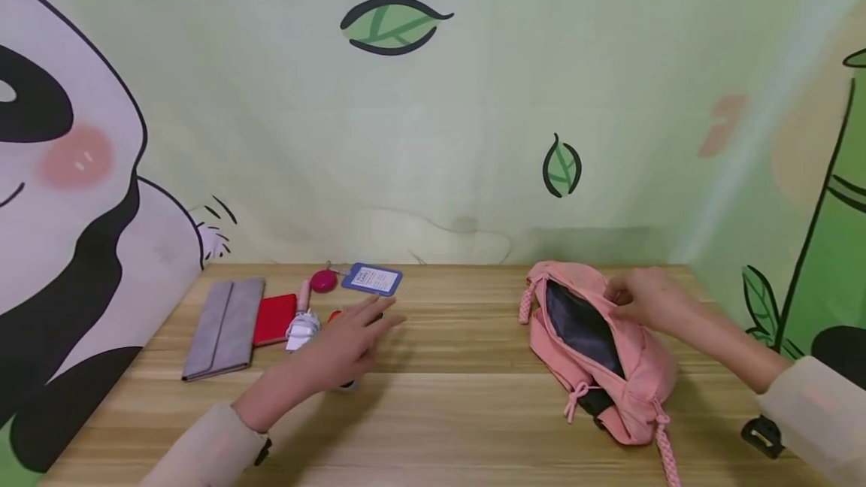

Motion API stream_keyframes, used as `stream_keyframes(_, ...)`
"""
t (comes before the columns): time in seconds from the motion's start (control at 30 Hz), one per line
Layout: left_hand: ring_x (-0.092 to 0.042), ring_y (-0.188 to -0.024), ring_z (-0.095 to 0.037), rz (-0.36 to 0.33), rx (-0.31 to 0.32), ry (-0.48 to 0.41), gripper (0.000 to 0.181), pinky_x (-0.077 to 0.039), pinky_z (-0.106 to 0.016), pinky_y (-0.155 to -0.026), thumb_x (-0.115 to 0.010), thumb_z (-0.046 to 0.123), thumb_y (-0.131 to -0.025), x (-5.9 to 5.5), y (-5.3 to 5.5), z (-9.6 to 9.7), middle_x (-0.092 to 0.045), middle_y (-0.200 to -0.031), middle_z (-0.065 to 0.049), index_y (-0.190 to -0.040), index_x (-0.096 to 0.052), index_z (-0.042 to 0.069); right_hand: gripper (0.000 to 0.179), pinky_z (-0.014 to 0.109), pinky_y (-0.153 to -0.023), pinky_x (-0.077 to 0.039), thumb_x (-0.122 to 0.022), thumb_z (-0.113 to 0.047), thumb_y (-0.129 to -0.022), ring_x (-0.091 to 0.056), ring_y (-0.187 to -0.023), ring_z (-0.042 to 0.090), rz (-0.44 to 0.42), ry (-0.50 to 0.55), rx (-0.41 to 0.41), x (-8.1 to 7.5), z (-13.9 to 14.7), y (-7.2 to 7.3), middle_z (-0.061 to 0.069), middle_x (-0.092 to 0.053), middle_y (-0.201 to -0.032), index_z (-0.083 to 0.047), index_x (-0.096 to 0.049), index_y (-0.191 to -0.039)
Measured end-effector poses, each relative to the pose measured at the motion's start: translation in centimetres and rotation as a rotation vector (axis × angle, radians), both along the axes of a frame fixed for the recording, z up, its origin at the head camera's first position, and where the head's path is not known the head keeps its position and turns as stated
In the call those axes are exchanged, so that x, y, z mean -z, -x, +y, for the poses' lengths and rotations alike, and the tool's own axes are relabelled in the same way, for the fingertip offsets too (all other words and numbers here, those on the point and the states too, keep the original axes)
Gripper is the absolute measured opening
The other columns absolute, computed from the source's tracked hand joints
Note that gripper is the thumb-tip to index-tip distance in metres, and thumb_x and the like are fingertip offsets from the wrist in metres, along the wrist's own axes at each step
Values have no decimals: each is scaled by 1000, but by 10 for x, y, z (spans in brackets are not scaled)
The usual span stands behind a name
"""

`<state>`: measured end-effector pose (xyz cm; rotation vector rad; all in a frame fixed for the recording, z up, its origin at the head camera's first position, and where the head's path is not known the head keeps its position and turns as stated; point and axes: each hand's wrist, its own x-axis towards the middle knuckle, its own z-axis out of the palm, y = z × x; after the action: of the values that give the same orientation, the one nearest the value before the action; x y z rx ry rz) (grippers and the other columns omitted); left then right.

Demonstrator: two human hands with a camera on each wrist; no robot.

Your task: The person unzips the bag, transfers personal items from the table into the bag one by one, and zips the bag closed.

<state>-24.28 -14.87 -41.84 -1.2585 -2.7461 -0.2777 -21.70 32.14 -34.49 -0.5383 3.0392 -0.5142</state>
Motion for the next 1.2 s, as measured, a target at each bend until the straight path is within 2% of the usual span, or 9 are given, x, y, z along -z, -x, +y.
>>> stream_keyframes(0.17, -40, -140, -46, 19, -172, -34, 61, -43, -60, -105, -75, -1, -85, -13, 6, -53, -44, -153, -23, -143, -55, 6, 10, 35, -61, -55, -79, -3, -84, -68, -72, 21, -50, -7, 9, -4, 2, 2, 8, -73, -82, 0, -73, -91)
stream_keyframes(0.27, -42, -136, -49, 12, -279, -29, 61, -45, -63, -101, -76, -3, -84, -14, 10, -88, -47, -148, -26, -141, -56, 4, 8, 31, -55, -52, -77, -4, -86, -63, -64, 15, -121, -8, 11, -8, 3, 3, 5, -70, -80, -1, -72, -91)
stream_keyframes(0.4, -47, -126, -56, 14, -375, 17, 54, -44, -68, -97, -75, 1, -84, -5, 21, -137, -50, -139, -34, -136, -57, -2, 7, 30, -53, -53, -74, -4, -87, -59, -59, 13, -239, 0, 4, -16, 3, 7, 3, -66, -78, -3, -68, -89)
stream_keyframes(0.5, -47, -121, -60, -44, -456, 55, 50, -42, -70, -96, -73, 10, -89, 5, 30, -171, -50, -135, -38, -134, -56, -6, 8, 32, -54, -56, -72, -3, -86, -59, -60, 14, -329, 4, -1, -22, 0, 13, 5, -64, -79, -3, -65, -89)
stream_keyframes(0.6, -44, -121, -62, -144, -540, 65, 51, -40, -72, -97, -68, 21, -95, 14, 36, -194, -47, -134, -40, -135, -54, -7, 9, 33, -55, -58, -71, -2, -86, -59, -60, 15, -389, -3, -3, -28, -3, 19, 7, -62, -81, -3, -63, -89)
stream_keyframes(0.73, -40, -123, -61, -217, -598, 40, 58, -36, -74, -99, -65, 33, -97, 24, 41, -206, -43, -136, -41, -135, -52, -8, 10, 34, -55, -59, -72, -1, -85, -59, -59, 16, -424, -18, 9, -31, -5, 24, 9, -61, -82, -3, -63, -89)
stream_keyframes(0.9, -39, -121, -62, -283, -698, 11, 73, -32, -75, -99, -65, 40, -96, 29, 43, -204, -33, -135, -46, -138, -42, -14, 12, 33, -56, -59, -73, -3, -85, -60, -61, 16, -438, -38, 17, -32, -5, 25, 9, -61, -85, -4, -63, -91)
stream_keyframes(1.0, -41, -119, -63, -314, -753, 4, 77, -36, -74, -98, -63, 43, -97, 28, 48, -199, -29, -135, -47, -140, -38, -16, 11, 34, -56, -59, -72, -2, -86, -60, -61, 16, -423, -34, 4, -32, -2, 24, 10, -61, -85, -4, -62, -91)
stream_keyframes(1.2, -46, -109, -61, -354, -786, 55, 89, -45, -68, -90, -62, 55, -94, 27, 51, -188, -32, -132, -48, -140, -36, -17, 10, 33, -56, -59, -74, -3, -86, -60, -60, 15, -425, -39, 23, -28, 1, 21, 8, -63, -85, -6, -64, -89)
